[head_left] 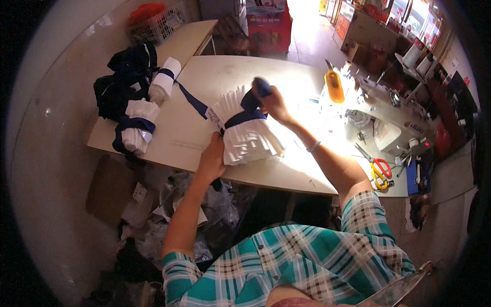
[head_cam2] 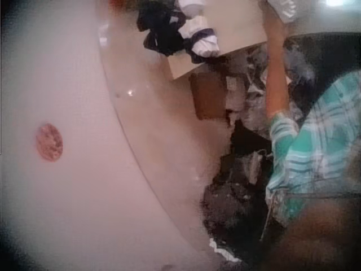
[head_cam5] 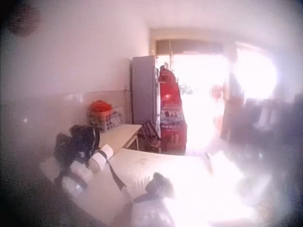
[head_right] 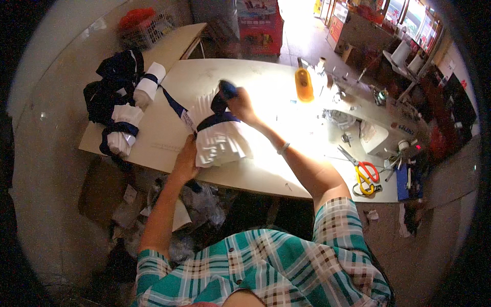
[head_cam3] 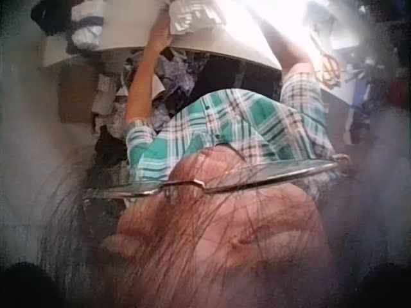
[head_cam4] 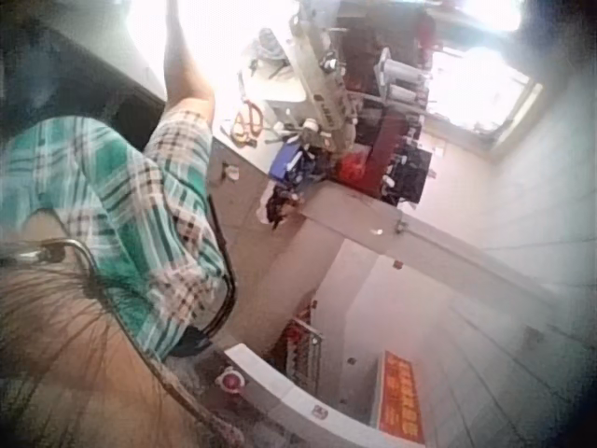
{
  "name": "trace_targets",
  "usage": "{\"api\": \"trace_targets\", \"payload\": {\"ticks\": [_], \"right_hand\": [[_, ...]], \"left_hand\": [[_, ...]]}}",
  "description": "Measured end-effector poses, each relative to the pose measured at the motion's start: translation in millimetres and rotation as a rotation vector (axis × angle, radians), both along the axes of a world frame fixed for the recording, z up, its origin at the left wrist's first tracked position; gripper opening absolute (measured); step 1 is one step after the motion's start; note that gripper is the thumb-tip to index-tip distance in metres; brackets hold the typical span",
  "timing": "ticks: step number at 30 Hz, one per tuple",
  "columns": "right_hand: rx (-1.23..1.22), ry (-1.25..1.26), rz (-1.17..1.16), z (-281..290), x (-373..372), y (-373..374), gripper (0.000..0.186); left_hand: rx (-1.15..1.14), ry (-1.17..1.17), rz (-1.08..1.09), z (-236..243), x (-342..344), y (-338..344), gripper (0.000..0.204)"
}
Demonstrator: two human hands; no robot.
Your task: The person folds white fabric pieces, trims threads with scissors, and bundles them with a blue ribbon. They then place a small white fabric piece under the sewing machine needle and sew it. The finished bundle is set aside.
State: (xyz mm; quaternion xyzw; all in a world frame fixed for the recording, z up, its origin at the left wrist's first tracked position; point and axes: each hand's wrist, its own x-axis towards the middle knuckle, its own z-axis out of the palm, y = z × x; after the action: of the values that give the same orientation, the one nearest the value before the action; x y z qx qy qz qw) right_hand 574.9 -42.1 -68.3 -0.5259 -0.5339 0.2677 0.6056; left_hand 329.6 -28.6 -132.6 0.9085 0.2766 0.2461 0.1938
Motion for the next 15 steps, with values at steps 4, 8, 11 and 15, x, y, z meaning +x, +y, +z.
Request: {"api": "trace_targets", "payload": {"ticks": [4, 8, 11, 15], "right_hand": [[-0.223, 0.347, -0.211, -10, 30, -25, 0.032], [-0.278, 0.373, -0.162, -45, 56, -75, 0.021], [-0.269, 0.702, -0.247, -48, 21, -107, 0.019], [-0.045, 0.634, 0.210, -15, -8, -108, 0.030]], "left_hand": [[-0.253, -0.058, -0.019, -5, 0, 14, 0.056], [-0.301, 0.086, 0.045, -9, 9, 14, 0.060], [-0.237, 0.223, 0.108, 22, 13, -2, 0.063], [-0.186, 0.213, 0.087, 32, 16, -19, 0.068]]}}
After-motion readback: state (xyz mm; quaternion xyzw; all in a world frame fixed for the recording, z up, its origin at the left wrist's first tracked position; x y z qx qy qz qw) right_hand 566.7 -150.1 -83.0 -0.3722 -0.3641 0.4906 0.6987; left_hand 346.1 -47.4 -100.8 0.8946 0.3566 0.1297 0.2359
